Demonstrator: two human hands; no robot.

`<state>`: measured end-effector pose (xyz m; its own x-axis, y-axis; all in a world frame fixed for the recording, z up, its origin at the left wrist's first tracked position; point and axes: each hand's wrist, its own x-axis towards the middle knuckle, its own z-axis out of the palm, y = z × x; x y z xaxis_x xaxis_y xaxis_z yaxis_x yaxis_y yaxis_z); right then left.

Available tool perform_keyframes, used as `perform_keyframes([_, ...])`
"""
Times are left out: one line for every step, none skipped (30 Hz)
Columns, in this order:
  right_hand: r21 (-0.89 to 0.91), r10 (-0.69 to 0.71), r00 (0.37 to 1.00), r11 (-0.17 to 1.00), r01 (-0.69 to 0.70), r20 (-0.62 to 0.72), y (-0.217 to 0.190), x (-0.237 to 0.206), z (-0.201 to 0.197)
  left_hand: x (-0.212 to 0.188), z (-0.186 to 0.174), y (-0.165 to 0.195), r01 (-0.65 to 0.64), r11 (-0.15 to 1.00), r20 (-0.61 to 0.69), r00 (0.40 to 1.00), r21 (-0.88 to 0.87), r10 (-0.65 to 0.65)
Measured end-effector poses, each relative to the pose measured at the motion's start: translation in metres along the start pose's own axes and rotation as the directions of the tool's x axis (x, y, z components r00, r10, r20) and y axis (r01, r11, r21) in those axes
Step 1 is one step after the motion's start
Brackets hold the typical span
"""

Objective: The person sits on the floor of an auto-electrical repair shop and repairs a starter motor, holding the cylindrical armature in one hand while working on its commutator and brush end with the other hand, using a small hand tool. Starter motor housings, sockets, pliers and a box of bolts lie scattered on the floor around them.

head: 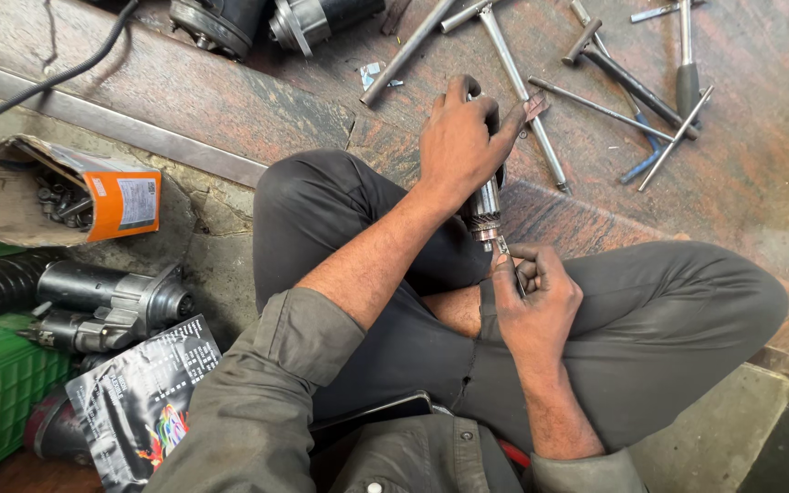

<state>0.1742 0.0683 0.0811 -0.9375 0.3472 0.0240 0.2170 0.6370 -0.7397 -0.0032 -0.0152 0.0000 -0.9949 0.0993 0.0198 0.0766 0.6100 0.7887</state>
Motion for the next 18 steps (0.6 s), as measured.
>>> perform_keyframes([-0.001,-0.007,1.0,1.0,0.007,0.0,0.0,0.0,0.0,0.001,0.001,-0.001,-0.011,1.0,-0.006,1.0,0.01,0.012])
perform_keyframes([0.01,-0.003,1.0,1.0,0.003,0.011,0.0,0.0,0.0,0.001,0.002,-0.001,-0.022,1.0,-0.013,1.0,0.019,0.022])
perform_keyframes([0.021,0.001,1.0,1.0,-0.001,0.023,0.0,-0.001,0.0,0.001,0.003,-0.002,-0.013,1.0,0.0,1.0,0.02,0.013])
perform_keyframes([0.032,0.002,0.999,0.999,-0.003,0.036,0.0,-0.001,0.0,0.001,0.003,-0.002,-0.004,1.0,0.009,1.0,0.021,0.003])
perform_keyframes([0.028,0.007,0.999,1.0,-0.009,0.041,0.0,-0.001,0.0,0.001,0.004,-0.003,0.006,1.0,0.018,1.0,0.023,-0.006])
perform_keyframes([0.023,0.014,0.999,1.0,-0.015,0.047,0.0,-0.001,0.001,0.0,0.004,-0.003,0.004,1.0,0.013,1.0,0.026,-0.004])
perform_keyframes([0.019,0.019,0.998,1.0,-0.02,0.053,0.0,-0.002,0.001,0.0,0.005,-0.003,0.002,1.0,0.008,1.0,0.03,-0.002])
perform_keyframes([0.011,0.017,0.998,1.0,-0.018,0.053,0.0,-0.002,0.001,0.0,0.005,-0.004,0.0,0.999,0.002,1.0,0.035,0.0])
perform_keyframes([0.003,0.015,0.998,1.0,-0.015,0.054,0.0,-0.002,0.001,0.0,0.006,-0.005,0.002,0.999,0.004,1.0,0.036,-0.002])
perform_keyframes([-0.005,0.014,0.998,1.0,-0.014,0.054,0.0,-0.002,0.001,0.0,0.007,-0.005,0.003,0.999,0.005,1.0,0.037,-0.003])
perform_keyframes([-0.001,0.01,0.998,1.0,-0.01,0.054,0.0,-0.002,0.001,0.0,0.008,-0.006,0.005,0.999,0.007,1.0,0.038,-0.005])
perform_keyframes([0.002,0.006,0.999,1.0,-0.007,0.054,0.001,-0.002,0.002,0.0,0.009,-0.007,-0.004,0.999,-0.004,1.0,0.046,0.004])
perform_keyframes([0.005,0.003,0.999,1.0,-0.003,0.052,0.001,-0.002,0.002,0.0,0.011,-0.008,-0.013,0.998,-0.015,1.0,0.055,0.014])
perform_keyframes([0.009,-0.003,0.999,1.0,0.003,0.045,0.001,-0.002,0.002,0.001,0.012,-0.008,-0.023,0.998,-0.026,0.999,0.064,0.025])
perform_keyframes([0.011,-0.008,0.999,1.0,0.007,0.039,0.001,-0.002,0.002,0.001,0.013,-0.009,-0.032,0.997,-0.036,0.999,0.067,0.035])
perform_keyframes([0.013,-0.012,0.999,1.0,0.012,0.032,0.002,-0.003,0.002,0.001,0.014,-0.01,-0.041,0.997,-0.045,0.998,0.07,0.044])
perform_keyframes([0.013,-0.009,0.999,1.0,0.009,0.035,0.001,-0.003,0.002,0.001,0.015,-0.01,-0.048,0.996,-0.055,0.997,0.074,0.053])
perform_keyframes([0.011,-0.006,0.999,1.0,0.006,0.038,0.001,-0.003,0.002,0.001,0.016,-0.011,-0.044,0.997,-0.053,0.997,0.07,0.047])
